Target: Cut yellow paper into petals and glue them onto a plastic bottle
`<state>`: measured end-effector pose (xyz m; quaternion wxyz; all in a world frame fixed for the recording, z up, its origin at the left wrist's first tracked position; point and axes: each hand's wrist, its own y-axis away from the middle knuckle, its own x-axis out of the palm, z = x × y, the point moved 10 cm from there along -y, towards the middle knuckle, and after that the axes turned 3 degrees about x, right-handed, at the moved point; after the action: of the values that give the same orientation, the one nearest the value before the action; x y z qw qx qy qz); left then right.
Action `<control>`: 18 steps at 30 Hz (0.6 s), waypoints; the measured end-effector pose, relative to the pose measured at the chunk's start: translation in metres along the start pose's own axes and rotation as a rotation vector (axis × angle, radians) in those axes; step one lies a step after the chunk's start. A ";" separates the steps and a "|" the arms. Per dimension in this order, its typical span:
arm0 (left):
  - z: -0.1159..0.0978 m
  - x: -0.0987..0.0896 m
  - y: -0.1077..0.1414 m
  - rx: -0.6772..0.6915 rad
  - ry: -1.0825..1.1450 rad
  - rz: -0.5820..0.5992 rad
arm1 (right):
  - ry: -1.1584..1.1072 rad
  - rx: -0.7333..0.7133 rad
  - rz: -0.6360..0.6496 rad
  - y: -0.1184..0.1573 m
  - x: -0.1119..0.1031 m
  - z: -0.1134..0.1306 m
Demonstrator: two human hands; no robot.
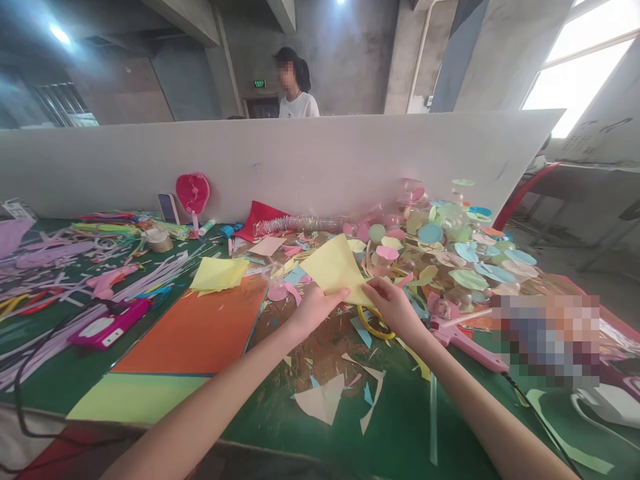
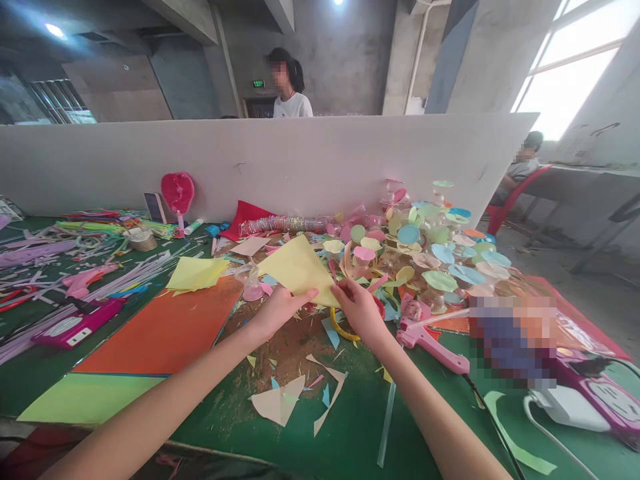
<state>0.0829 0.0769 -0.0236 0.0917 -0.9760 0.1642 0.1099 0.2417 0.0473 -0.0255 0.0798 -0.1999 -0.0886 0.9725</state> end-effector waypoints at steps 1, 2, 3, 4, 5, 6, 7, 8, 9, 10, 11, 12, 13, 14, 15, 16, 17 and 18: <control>0.001 -0.001 0.000 -0.007 -0.014 -0.008 | 0.002 0.001 0.002 0.000 0.000 0.001; 0.001 -0.002 0.000 -0.014 -0.025 -0.015 | 0.002 0.000 -0.003 0.001 -0.001 0.002; 0.001 -0.003 0.000 -0.019 -0.031 -0.021 | 0.003 -0.003 -0.009 0.001 -0.001 0.003; 0.001 -0.003 0.001 -0.021 -0.033 -0.026 | 0.005 -0.006 -0.012 0.001 -0.001 0.004; 0.000 -0.003 0.001 -0.018 -0.031 -0.032 | 0.005 -0.010 -0.014 0.001 -0.001 0.004; -0.001 -0.004 0.001 -0.011 -0.026 -0.038 | 0.004 -0.012 -0.014 0.001 0.000 0.004; -0.002 -0.004 0.001 -0.004 -0.021 -0.044 | 0.001 -0.011 -0.012 0.001 0.000 0.004; -0.002 -0.005 0.000 0.001 -0.018 -0.049 | -0.007 -0.010 -0.010 0.001 0.000 0.004; -0.001 -0.005 0.000 0.002 -0.018 -0.047 | -0.019 -0.009 -0.009 0.001 -0.001 0.004; 0.001 -0.005 -0.001 0.001 -0.022 -0.036 | -0.031 -0.008 -0.012 0.001 -0.002 0.005; 0.002 -0.004 -0.002 -0.001 -0.027 -0.015 | -0.040 -0.010 -0.017 0.000 -0.004 0.005; 0.005 -0.002 -0.004 -0.004 -0.027 0.015 | -0.045 -0.013 -0.026 -0.001 -0.006 0.007; 0.007 0.000 -0.005 -0.007 -0.018 0.050 | -0.044 -0.020 -0.036 -0.001 -0.009 0.008; 0.008 0.002 -0.006 -0.009 0.001 0.083 | -0.040 -0.029 -0.044 -0.002 -0.012 0.010; 0.010 0.004 -0.006 -0.011 0.025 0.109 | -0.033 -0.039 -0.051 -0.002 -0.014 0.012; 0.011 0.006 -0.007 -0.015 0.048 0.124 | -0.027 -0.047 -0.055 -0.003 -0.016 0.013; 0.011 0.006 -0.007 -0.019 0.067 0.130 | -0.020 -0.050 -0.058 -0.003 -0.018 0.014; 0.011 0.006 -0.007 -0.024 0.081 0.127 | -0.012 -0.050 -0.060 -0.003 -0.019 0.014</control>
<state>0.0890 0.0844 -0.0346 0.0663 -0.9683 0.2281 0.0777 0.2532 0.0446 -0.0052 0.1034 -0.1932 -0.1191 0.9684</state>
